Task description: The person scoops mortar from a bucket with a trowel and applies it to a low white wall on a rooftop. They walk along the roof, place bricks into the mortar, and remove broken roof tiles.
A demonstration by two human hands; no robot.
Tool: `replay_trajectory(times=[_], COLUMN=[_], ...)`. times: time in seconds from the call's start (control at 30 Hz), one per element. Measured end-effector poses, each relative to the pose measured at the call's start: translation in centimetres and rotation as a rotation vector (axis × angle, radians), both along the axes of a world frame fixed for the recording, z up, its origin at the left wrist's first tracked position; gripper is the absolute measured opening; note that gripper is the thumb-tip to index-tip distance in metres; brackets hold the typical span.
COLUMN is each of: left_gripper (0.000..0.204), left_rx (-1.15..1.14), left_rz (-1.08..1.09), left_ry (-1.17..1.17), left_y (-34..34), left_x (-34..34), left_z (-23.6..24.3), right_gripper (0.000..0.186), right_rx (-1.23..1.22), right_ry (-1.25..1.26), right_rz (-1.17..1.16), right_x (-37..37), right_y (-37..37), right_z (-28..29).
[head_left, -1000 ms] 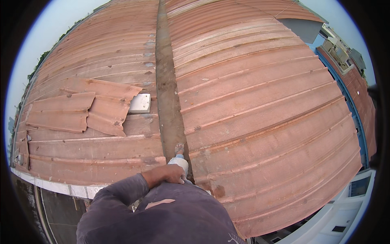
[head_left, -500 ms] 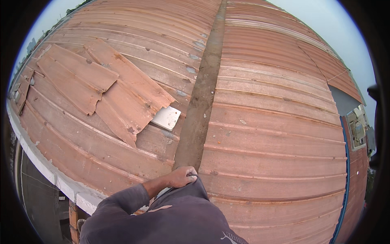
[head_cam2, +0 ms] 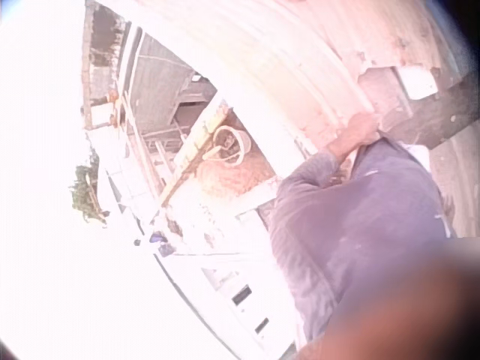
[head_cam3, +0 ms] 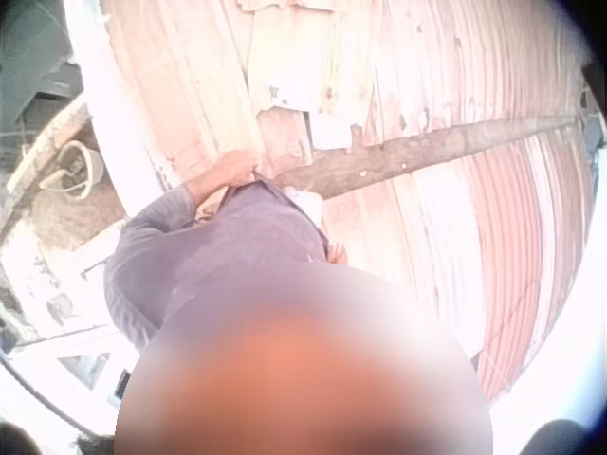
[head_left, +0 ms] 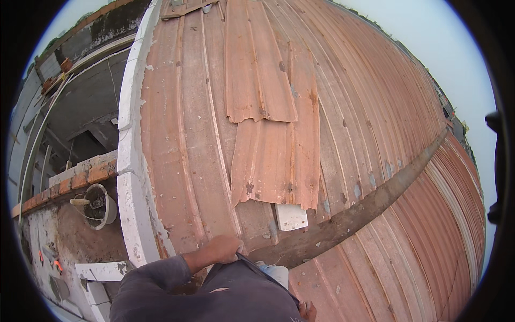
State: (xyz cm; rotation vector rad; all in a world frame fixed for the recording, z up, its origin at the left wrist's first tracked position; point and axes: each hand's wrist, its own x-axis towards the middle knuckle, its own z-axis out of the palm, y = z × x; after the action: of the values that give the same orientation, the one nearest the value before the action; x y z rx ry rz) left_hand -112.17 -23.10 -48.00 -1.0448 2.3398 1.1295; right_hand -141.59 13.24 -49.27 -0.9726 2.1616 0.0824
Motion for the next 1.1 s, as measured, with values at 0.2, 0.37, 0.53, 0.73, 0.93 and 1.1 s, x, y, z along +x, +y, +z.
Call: replay_trajectory(times=[0.2, 0.37, 0.53, 0.73, 0.93, 1.1], left_gripper=[0.058, 0.086, 0.07, 0.061, 0.065, 0.069], left_rx=[-0.006, 1.02, 0.715, -0.567, -0.528, -0.515], left_rz=[0.593, 1.422, 1.747, 1.276, 1.029, 0.953], left_ry=[-0.286, 0.696, 2.097, 1.678, 1.726, 1.769], left_y=[7.0, 16.4, 18.7, 26.3, 28.3, 29.2], left_x=[7.9, 4.3, -9.9, -15.0, -17.7, -17.0], left_z=[0.7, 4.0, 10.8, 18.5, 22.2, 22.1], right_gripper=[0.023, 0.028, 0.03, 0.028, 0.038, 0.027], right_rx=[-0.54, -0.305, -0.097, -0.173, 0.15, 0.164], right_ry=[-0.86, -1.166, -1.177, -1.619, -1.281, -0.625], right_rz=[-0.231, 0.412, 0.852, 1.033, 0.928, 1.042], right_x=[-7.2, -9.4, -16.1, -22.3, -13.1, -9.7], right_y=[-19.7, -31.6, -37.0, -40.7, -46.0, -45.2], right_z=[8.0, 14.7, 20.4, 26.8, 15.1, -3.0])
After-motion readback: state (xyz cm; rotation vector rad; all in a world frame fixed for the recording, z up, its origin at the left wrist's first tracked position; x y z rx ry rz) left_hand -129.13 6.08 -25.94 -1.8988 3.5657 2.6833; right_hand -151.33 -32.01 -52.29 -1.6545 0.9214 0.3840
